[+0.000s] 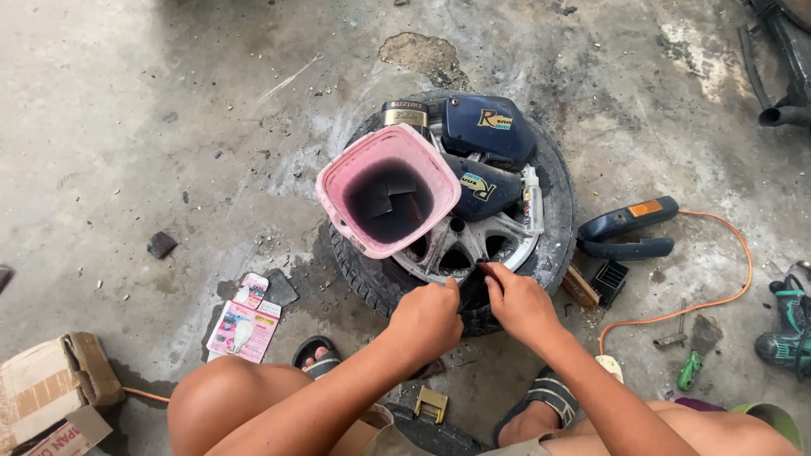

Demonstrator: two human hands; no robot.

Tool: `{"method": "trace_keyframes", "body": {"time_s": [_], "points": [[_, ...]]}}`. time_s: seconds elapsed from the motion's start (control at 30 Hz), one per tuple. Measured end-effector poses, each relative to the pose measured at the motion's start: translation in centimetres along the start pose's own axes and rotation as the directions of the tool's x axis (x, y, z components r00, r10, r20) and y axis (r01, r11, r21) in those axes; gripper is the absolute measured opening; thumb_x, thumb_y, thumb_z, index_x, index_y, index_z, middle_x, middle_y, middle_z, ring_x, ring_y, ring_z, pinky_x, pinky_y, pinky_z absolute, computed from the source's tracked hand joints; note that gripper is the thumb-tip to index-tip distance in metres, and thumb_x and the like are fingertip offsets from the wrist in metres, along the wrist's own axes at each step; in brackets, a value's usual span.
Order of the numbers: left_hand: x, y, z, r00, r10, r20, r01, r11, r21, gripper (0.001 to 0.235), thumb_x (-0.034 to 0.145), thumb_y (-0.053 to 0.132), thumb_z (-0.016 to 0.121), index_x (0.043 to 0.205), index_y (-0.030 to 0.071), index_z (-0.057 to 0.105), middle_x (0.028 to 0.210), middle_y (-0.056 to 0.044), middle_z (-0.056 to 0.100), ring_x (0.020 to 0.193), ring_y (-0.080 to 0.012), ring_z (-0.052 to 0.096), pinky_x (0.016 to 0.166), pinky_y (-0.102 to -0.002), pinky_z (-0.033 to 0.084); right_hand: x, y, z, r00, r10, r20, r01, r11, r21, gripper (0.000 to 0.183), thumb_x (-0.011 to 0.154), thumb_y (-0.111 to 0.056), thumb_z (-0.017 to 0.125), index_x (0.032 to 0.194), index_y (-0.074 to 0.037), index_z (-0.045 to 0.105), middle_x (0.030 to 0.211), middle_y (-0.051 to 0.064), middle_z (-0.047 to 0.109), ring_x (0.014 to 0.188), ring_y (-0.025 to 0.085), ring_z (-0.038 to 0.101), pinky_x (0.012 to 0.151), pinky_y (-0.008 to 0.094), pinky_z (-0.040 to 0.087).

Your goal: Sanding a black plastic component using sandpaper and water to smooth the surface in preparation for finishing.

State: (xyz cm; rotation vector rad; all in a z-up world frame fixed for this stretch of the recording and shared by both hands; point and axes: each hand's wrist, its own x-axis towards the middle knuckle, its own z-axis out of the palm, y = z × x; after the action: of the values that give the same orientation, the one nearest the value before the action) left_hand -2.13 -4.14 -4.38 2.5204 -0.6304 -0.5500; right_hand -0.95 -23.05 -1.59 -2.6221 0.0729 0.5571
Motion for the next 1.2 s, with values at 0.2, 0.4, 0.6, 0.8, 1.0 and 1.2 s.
{"method": "trace_keyframes", "body": {"time_s": [0.2, 0.4, 0.6, 0.8, 1.0, 1.2], "points": [[-0.3, -0.5, -0.7, 0.995, 0.016, -0.096, -0.01, 0.998, 0.062, 0.059, 0.081, 0.018, 0.068, 0.13, -0.014, 0.061, 0.083, -0.024, 0.071, 0.072, -0.0429, 0.074, 0.056, -0.055, 0.061, -0.6, 0.7, -1.6, 0.97, 0.125, 0.209, -0.079, 0.974, -0.214, 0.029, 0.096, -0.025, 0.055, 0.11, -0.013, 0.077, 0.094, 0.02, 0.079, 0.097, 0.041, 0.076, 0.082, 0.05, 0.06], [-0.3, -1.8, -3.1, 0.999, 0.026, -0.029, -0.025, 0.999, 0.044, 0.058, 0.084, 0.02, 0.067, 0.131, -0.014, 0.062, 0.075, -0.022, 0.071, 0.063, -0.0331, 0.072, 0.05, -0.042, 0.06, -2.0, -1.4, -5.9, 0.973, 0.166, 0.158, -0.168, 0.986, 0.0, 0.033, 0.096, -0.026, 0.058, 0.12, -0.013, 0.077, 0.098, 0.023, 0.079, 0.102, 0.045, 0.072, 0.084, 0.053, 0.057], [0.0, -1.7, -3.8, 1.0, 0.017, 0.003, -0.017, 0.999, 0.051, 0.058, 0.086, 0.021, 0.066, 0.131, -0.015, 0.061, 0.077, -0.024, 0.072, 0.062, -0.0321, 0.072, 0.047, -0.042, 0.059, -0.3, 2.1, -2.4, 0.978, 0.16, 0.134, -0.196, 0.92, 0.338, 0.035, 0.097, -0.015, 0.063, 0.129, -0.007, 0.073, 0.097, 0.02, 0.08, 0.087, 0.028, 0.078, 0.079, 0.04, 0.061], [0.1, -1.8, -3.0, 1.0, 0.005, -0.024, -0.002, 0.995, 0.095, 0.059, 0.085, 0.023, 0.068, 0.131, -0.014, 0.061, 0.079, -0.024, 0.072, 0.063, -0.0334, 0.073, 0.047, -0.043, 0.059, -0.8, 0.8, -1.4, 0.999, 0.044, 0.021, -0.048, 0.964, 0.262, 0.032, 0.096, -0.017, 0.064, 0.126, -0.021, 0.075, 0.102, 0.017, 0.078, 0.076, 0.027, 0.078, 0.07, 0.042, 0.062], [0.0, -1.8, -3.3, 1.0, 0.001, -0.002, -0.001, 0.996, 0.094, 0.062, 0.084, 0.024, 0.069, 0.133, -0.013, 0.06, 0.083, -0.024, 0.072, 0.067, -0.0349, 0.074, 0.051, -0.046, 0.061, -0.5, 2.7, 1.0, 0.997, -0.064, -0.052, 0.066, 0.998, 0.024, 0.041, 0.1, -0.018, 0.053, 0.134, -0.033, 0.071, 0.108, 0.003, 0.074, 0.096, 0.03, 0.074, 0.076, 0.043, 0.062], [0.3, -2.3, -2.6, 1.0, 0.002, 0.015, -0.003, 0.995, 0.099, 0.065, 0.083, 0.027, 0.07, 0.133, -0.012, 0.06, 0.084, -0.025, 0.073, 0.07, -0.0356, 0.075, 0.052, -0.047, 0.061, 0.6, 3.6, 2.2, 0.991, -0.101, -0.081, 0.096, 0.993, -0.067, 0.041, 0.1, -0.025, 0.053, 0.136, -0.039, 0.067, 0.104, 0.002, 0.07, 0.094, 0.032, 0.072, 0.075, 0.047, 0.061]]}}
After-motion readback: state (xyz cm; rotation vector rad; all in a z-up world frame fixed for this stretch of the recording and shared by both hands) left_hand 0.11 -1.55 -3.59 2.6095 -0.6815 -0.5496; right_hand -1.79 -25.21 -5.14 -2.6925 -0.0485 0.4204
